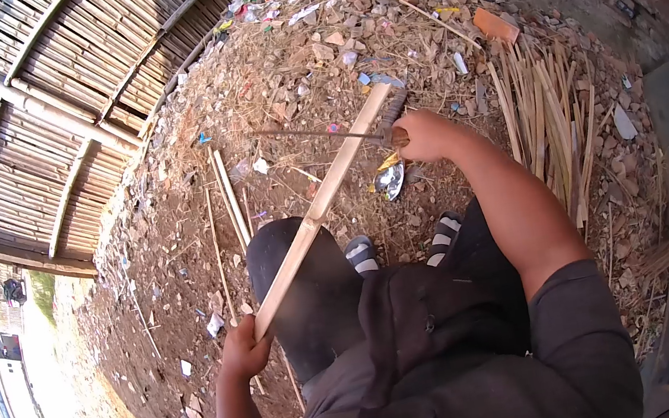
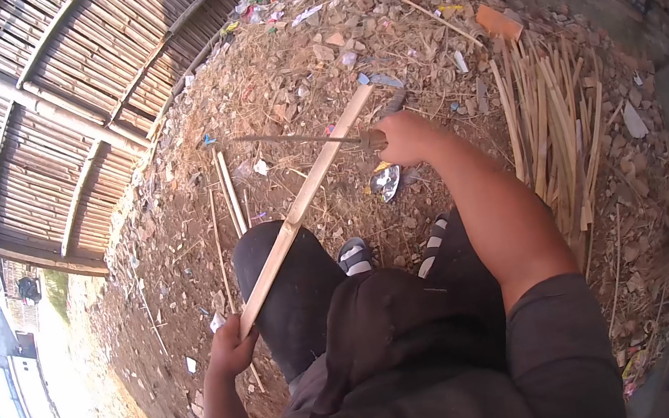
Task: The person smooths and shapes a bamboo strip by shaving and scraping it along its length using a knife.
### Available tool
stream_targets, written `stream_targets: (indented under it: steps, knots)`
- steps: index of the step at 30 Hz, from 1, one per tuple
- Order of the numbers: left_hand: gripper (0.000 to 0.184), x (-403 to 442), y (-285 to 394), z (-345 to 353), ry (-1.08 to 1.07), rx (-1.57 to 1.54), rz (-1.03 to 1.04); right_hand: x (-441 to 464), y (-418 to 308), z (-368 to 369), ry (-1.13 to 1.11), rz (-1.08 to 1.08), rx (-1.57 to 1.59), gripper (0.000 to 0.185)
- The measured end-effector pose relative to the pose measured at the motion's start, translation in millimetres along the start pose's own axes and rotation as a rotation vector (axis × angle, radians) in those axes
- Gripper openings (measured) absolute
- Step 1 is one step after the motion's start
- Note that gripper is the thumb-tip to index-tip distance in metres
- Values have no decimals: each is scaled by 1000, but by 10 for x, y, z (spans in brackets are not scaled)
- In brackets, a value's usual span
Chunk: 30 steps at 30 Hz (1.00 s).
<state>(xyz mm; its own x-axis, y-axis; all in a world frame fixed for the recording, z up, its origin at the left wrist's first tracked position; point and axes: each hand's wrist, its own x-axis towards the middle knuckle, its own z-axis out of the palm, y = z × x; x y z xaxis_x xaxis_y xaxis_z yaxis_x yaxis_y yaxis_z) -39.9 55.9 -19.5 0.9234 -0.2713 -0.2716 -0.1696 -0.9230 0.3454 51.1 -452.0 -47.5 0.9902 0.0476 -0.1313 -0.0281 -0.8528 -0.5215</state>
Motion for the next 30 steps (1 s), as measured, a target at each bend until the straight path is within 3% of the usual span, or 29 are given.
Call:
stream_targets:
  steps: [3, 10, 11, 14, 17, 20, 23, 26, 30]
  knots:
    - [35, 25, 32, -30, 18, 29, 21, 27, 58, -84, 93, 113, 82, 24]
    - [33, -2, 8, -89, -54, -44, -35, -276, -425, -174, 22, -176, -208, 23]
    - [33, -4, -55, -54, -53, -54, -34, -175, -226, -110, 5, -170, -181, 28]
    - [32, -56, -43, -47, -63, -43, -50, 21, 321, -103, 223, 171, 207, 32]
    - [31, -78, -74, -77, -72, -40, -80, 99, 489, -122, 338, 283, 215, 35]
    - [30, -80, -155, -16, -82, -108, -79, -6, 251, -225, 309, 253, 156, 32]
    - [29, -81, -145, 38, -123, -184, -68, -156, -24, -229, 197, 4, 60, 30]
    - [27, -60, -103, -1, -152, -263, -62, -218, -313, -236, -50, -120, -82, 30]
    - [24, -68, -147, -66, -203, -293, -56, -54, -81, -78, 30, -161, 64, 32]
